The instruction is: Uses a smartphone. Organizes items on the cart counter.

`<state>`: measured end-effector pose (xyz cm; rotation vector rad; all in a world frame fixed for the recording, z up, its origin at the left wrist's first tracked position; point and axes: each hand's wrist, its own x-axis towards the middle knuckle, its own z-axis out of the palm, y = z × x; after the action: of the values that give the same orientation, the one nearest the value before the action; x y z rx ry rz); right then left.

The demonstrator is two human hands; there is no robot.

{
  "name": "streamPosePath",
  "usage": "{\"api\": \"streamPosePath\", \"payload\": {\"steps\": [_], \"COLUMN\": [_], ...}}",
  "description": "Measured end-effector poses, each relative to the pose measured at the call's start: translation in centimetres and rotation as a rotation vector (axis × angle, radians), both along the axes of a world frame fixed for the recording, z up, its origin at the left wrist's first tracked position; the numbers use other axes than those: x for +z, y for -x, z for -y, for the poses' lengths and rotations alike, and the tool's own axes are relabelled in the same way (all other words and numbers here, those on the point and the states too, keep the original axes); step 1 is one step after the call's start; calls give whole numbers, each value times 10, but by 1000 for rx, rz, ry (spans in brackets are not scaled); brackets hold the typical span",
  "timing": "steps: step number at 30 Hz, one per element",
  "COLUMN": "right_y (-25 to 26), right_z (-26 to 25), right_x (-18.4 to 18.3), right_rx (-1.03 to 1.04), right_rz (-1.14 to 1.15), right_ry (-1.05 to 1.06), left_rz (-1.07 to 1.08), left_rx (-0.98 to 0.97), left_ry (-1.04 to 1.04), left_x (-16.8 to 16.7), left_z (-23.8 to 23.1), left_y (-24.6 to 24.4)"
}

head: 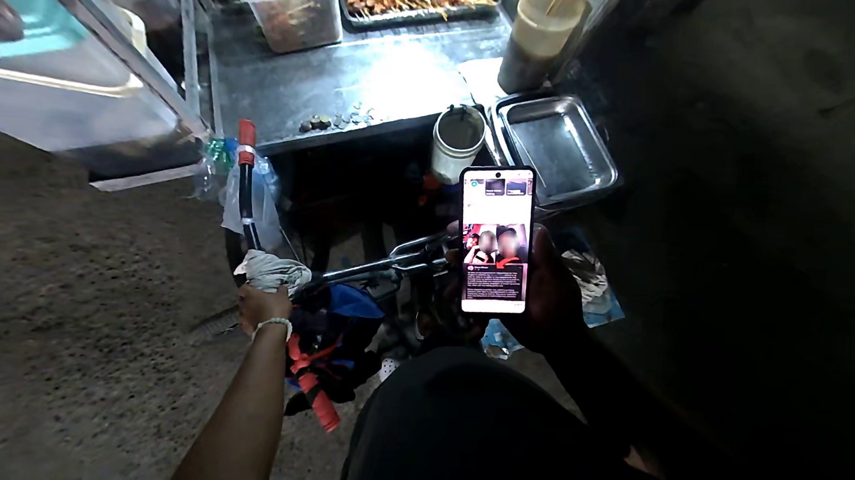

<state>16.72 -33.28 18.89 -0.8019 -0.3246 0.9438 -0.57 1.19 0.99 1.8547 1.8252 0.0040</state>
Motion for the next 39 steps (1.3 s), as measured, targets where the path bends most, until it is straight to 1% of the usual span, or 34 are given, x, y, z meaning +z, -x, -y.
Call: {"api": "streamPosePath", "payload": {"steps": [6,15,25,30,39], "right_y": [0,1,0,2,2], "right_z": [1,1,0,-1,-1], "right_x": [1,0,0,2,1], "right_rx": [11,-24,-1,-9,-1], "right_rz": [-28,1,-4,-3,-25], "right_ry": [-4,7,-26,6,-3], "left_rz": [15,20,-2,11,13], "left_rx": [3,2,11,16,9], "left_ry": [-4,-1,0,-1,-2], "left_x": [1,-2,1,0,0], "left_z": [1,-1,0,0,1], "left_y": [0,0,-1,-1,-1]}}
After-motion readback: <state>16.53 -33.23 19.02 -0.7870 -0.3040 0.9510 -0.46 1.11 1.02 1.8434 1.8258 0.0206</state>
